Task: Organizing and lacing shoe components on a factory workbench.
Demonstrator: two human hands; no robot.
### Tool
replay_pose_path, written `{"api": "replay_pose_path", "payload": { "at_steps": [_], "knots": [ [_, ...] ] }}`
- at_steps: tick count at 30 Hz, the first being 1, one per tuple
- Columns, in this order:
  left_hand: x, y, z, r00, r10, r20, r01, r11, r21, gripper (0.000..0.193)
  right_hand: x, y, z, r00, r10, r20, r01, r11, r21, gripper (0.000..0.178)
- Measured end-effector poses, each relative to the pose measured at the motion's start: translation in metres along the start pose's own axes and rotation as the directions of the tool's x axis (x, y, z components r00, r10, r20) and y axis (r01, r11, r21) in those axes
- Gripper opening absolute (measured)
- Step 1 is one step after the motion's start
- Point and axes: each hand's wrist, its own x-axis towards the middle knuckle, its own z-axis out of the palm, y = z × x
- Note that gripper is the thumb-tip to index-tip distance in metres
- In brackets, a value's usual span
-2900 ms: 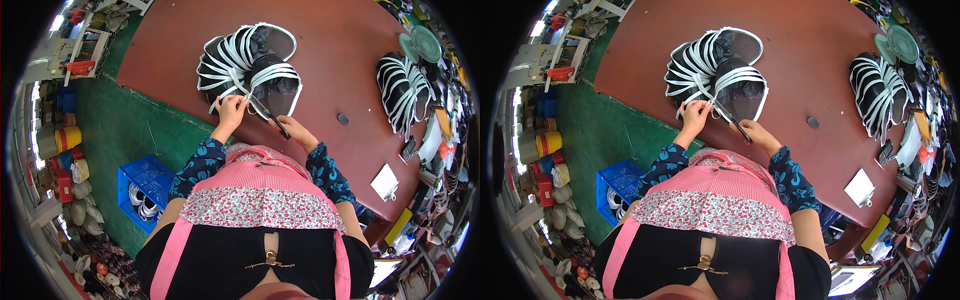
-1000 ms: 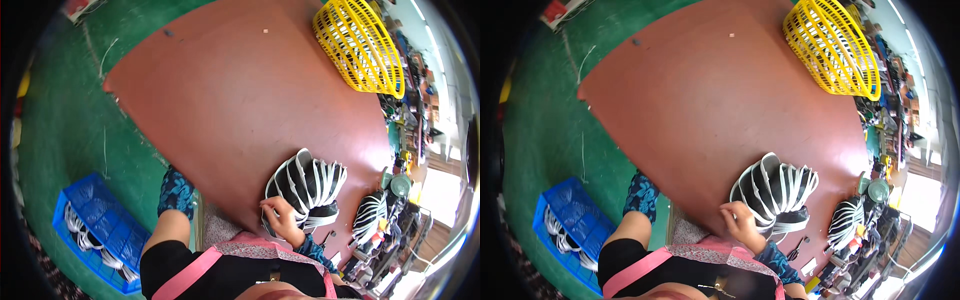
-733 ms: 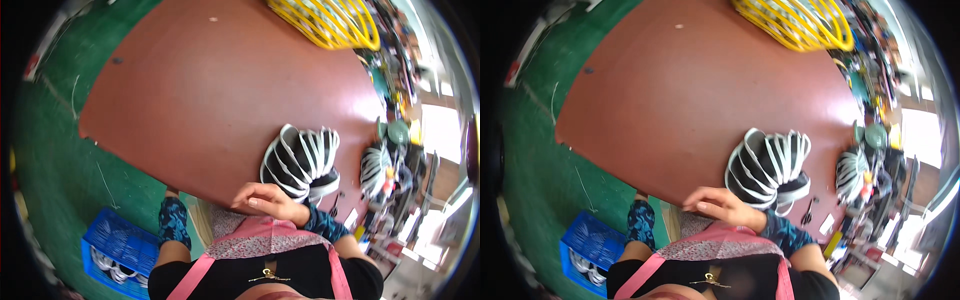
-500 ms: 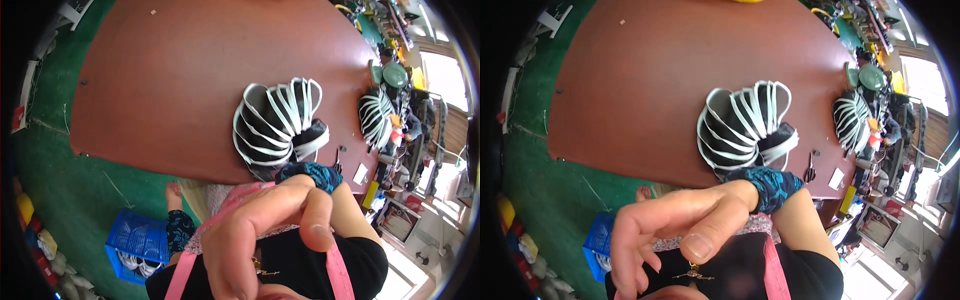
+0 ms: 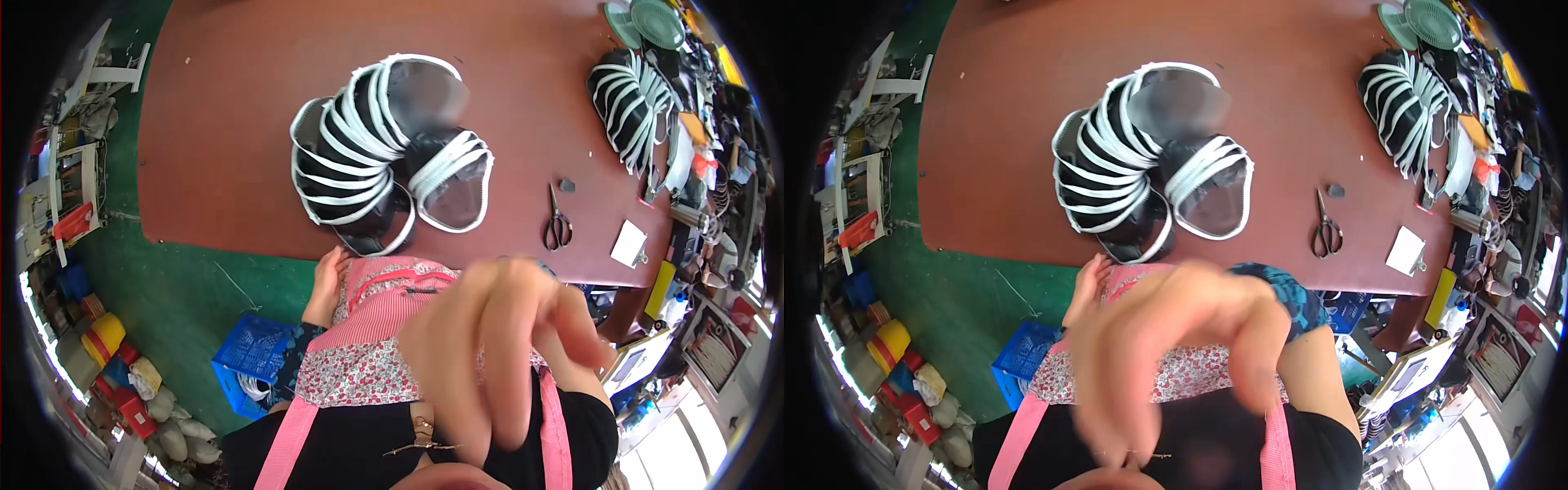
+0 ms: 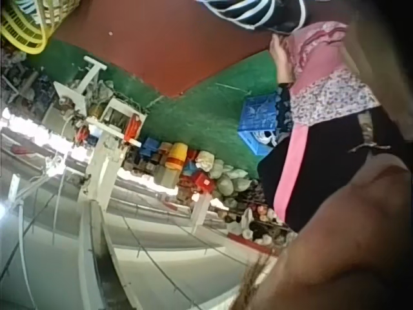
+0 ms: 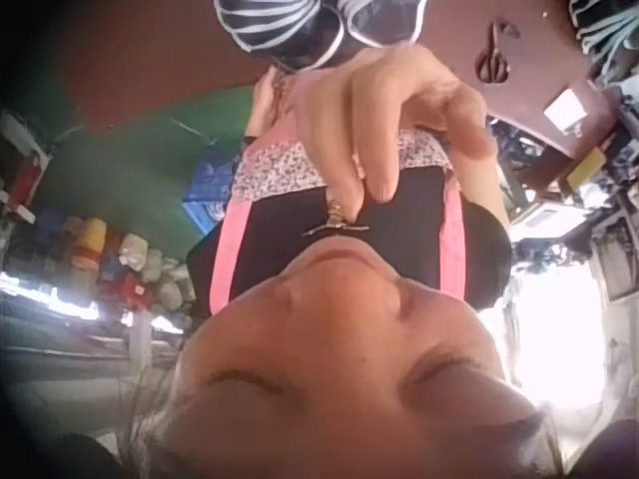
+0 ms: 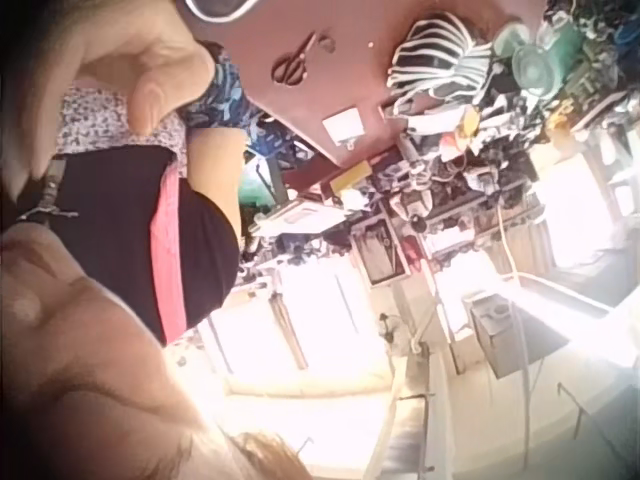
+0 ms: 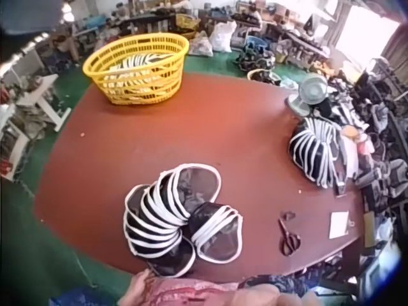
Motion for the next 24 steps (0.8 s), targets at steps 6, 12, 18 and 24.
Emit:
{"api": "replay_pose_path", "payload": {
  "at_steps": [6,12,18,24],
  "knots": [
    [-0.018,-0.013,0.123,0.929,-0.173,0.327,0.224,0.966,-0.127,0.097,-0.247,-0.064,-0.102,-0.268,-0.062,-0.961,-0.531,0.842,0.094,0.062],
    [-0.011,-0.041,0.142,0.88,0.029,0.474,0.29,0.758,-0.584,0.08,-0.249,-0.051,-0.229,-0.214,-0.217,-0.953,-0.318,0.937,-0.142,0.019],
    [-0.018,0.004,0.112,0.928,0.351,0.121,-0.108,0.566,-0.817,0.056,-0.169,-0.075,-0.22,0.401,-0.616,-0.678,-0.916,-0.267,-0.299,0.045],
    [-0.011,0.047,0.108,0.921,0.218,0.322,0.125,0.619,-0.776,0.062,-0.092,-0.075,-0.306,0.726,-0.392,-0.565,-0.535,-0.838,-0.107,0.024]
  ]
}}
